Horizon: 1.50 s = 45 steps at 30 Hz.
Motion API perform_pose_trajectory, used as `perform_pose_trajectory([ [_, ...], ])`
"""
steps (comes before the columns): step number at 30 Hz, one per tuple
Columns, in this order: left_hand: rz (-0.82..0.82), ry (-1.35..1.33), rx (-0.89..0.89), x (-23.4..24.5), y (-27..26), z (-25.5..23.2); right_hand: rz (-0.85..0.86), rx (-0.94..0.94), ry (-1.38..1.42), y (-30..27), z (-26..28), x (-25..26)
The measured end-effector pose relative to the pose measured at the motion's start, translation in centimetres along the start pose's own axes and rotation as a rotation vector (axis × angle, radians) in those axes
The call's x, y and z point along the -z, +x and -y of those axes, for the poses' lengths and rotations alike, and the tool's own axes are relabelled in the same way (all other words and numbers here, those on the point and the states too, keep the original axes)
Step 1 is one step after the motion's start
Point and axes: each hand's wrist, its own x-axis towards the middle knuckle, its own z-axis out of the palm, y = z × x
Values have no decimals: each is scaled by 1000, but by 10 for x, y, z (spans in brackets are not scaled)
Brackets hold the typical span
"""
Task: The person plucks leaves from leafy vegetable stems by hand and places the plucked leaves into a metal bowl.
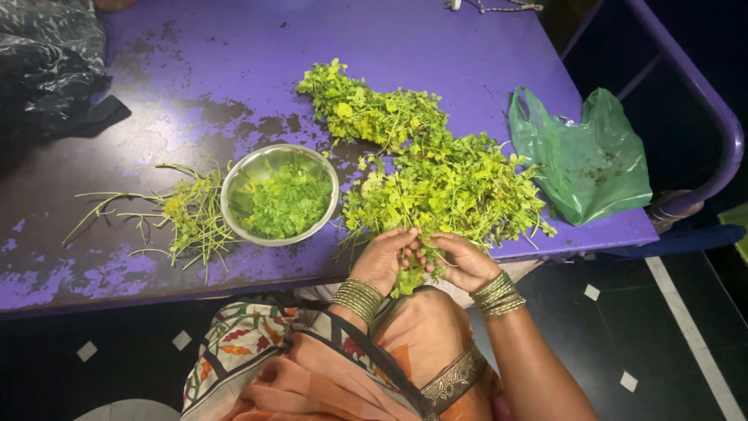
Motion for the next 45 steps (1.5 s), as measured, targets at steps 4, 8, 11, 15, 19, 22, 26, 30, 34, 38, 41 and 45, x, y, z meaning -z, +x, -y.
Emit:
perform_pose_trajectory([
  [4, 15, -22, -20, 4, 2, 3, 41, 38, -13, 1, -1, 5],
  [8, -11, -37, -1, 2, 2, 4, 9, 39, -42, 5, -5, 11],
  [11, -24, -26, -23, 0, 1, 3, 32, 67, -50, 6, -8, 9],
  [15, -51, -58, -2, 3, 4, 9, -3, 48, -124, 8, -8, 7],
  [19, -51, -119, -71, 13, 11, 8, 82, 13, -79, 8, -3, 2],
  [22, -126, -129, -133, 17, 9, -8, 17, 16, -186, 2, 6, -15],
  [26, -213, -176, -112, 12, -1, -22, -103, -4, -265, -6, 20, -37],
  [30, -221, -181, -73, 10, 3, -14, -145, 14, -360, -2, 13, -36],
  [34, -274, -162, -40, 20, 15, 2, -85, 38, -422, 5, -1, -32],
  [38, -250, -153, -107, 34, 38, 19, -102, -16, -512, 12, -13, -36],
  [41, -315, -125, -48, 32, 53, 19, -91, -12, -688, 12, -17, -40],
  [45, -385, -3, 45, 22, 53, 8, -141, 94, -653, 14, -21, -40],
])
